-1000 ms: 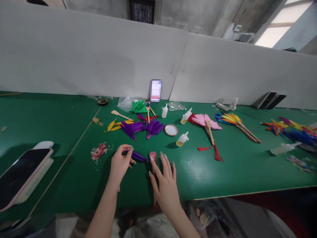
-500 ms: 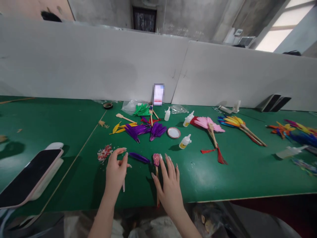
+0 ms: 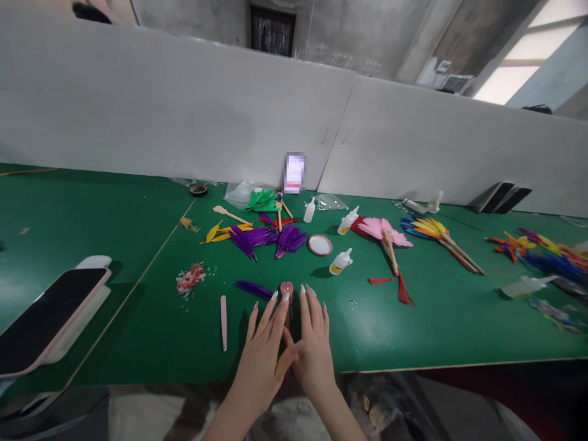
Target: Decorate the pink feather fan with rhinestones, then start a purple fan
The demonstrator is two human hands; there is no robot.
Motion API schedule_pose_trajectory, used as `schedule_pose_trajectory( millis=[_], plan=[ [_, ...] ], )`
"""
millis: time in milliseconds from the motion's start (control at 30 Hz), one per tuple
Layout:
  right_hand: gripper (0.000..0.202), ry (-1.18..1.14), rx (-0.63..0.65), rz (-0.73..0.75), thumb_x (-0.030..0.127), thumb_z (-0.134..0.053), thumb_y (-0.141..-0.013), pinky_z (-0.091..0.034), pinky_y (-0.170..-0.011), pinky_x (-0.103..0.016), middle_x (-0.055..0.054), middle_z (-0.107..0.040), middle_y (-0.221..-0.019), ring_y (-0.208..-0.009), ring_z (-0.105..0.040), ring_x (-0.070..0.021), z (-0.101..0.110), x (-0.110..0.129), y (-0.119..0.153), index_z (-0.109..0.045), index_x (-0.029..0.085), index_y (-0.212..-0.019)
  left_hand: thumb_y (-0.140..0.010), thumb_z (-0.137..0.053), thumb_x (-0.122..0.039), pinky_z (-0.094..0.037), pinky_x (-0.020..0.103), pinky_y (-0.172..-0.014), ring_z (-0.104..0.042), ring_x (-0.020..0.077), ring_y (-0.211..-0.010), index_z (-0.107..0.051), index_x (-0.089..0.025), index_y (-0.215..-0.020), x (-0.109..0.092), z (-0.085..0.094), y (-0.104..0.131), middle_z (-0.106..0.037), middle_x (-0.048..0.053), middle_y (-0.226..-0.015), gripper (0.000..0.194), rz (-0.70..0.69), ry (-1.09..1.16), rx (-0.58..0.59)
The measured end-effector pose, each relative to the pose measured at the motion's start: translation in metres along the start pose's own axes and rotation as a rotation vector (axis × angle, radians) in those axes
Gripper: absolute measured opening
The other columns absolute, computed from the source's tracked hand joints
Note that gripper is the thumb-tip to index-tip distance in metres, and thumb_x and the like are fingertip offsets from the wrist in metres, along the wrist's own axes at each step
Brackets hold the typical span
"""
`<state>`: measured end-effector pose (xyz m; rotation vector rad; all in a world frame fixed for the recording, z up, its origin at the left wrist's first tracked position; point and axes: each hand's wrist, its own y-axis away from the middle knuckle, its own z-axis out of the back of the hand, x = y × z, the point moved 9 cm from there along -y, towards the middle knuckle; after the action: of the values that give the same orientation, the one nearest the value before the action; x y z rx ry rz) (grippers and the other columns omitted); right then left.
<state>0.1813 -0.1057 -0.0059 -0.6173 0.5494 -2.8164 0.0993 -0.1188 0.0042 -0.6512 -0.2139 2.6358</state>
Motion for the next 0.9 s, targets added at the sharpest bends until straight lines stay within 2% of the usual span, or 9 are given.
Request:
schedule_pose_trajectory(
  millis=[133, 267, 567, 900],
  plan=[
    [0.068, 0.014, -0.001, -0.001, 0.026, -0.043, -0.086, -0.025, -0.107, -0.052, -0.014, -0.028, -0.145, -0.135, -0.023, -0.0237, -0.003, -0.002, 0.000, -0.010, 0.015, -0.145, -0.091, -0.033, -0.038, -0.019, 0.047, -0.111, -0.018, 0.0226, -0.138, 0.004, -0.020, -0.145, -0.007, -0.004, -0.004, -0.020, 0.007, -0.150, 0.067, -0.099, -0.036, 0.066],
    [0.070, 0.027, 0.008, 0.035, 0.022, -0.042, -0.085, -0.023, -0.107, -0.051, -0.015, -0.029, -0.145, -0.136, -0.021, -0.0236, -0.006, 0.000, 0.001, -0.007, 0.014, -0.145, -0.091, -0.032, -0.041, -0.017, 0.047, -0.111, -0.020, 0.0230, -0.137, 0.006, -0.018, -0.144, -0.011, -0.006, -0.007, -0.021, 0.009, -0.149, 0.069, -0.162, -0.050, 0.096],
    [0.065, 0.025, 0.003, 0.048, 0.022, -0.041, -0.085, -0.023, -0.107, -0.051, -0.016, -0.031, -0.144, -0.136, -0.021, -0.0230, -0.008, -0.001, 0.002, -0.014, 0.011, -0.144, -0.091, -0.030, -0.044, -0.012, 0.047, -0.112, -0.021, 0.0223, -0.137, 0.009, -0.017, -0.144, -0.013, -0.009, -0.009, -0.021, 0.009, -0.149, 0.071, -0.186, -0.052, 0.110],
    [0.068, 0.044, 0.016, 0.029, 0.023, -0.042, -0.085, -0.024, -0.107, -0.050, -0.014, -0.030, -0.145, -0.136, -0.022, -0.0232, -0.008, -0.002, 0.001, -0.012, 0.013, -0.145, -0.091, -0.031, -0.043, -0.012, 0.049, -0.111, -0.028, 0.0239, -0.134, 0.006, -0.017, -0.144, -0.015, -0.008, -0.010, -0.029, 0.013, -0.146, 0.070, -0.199, -0.056, 0.085]
  ],
)
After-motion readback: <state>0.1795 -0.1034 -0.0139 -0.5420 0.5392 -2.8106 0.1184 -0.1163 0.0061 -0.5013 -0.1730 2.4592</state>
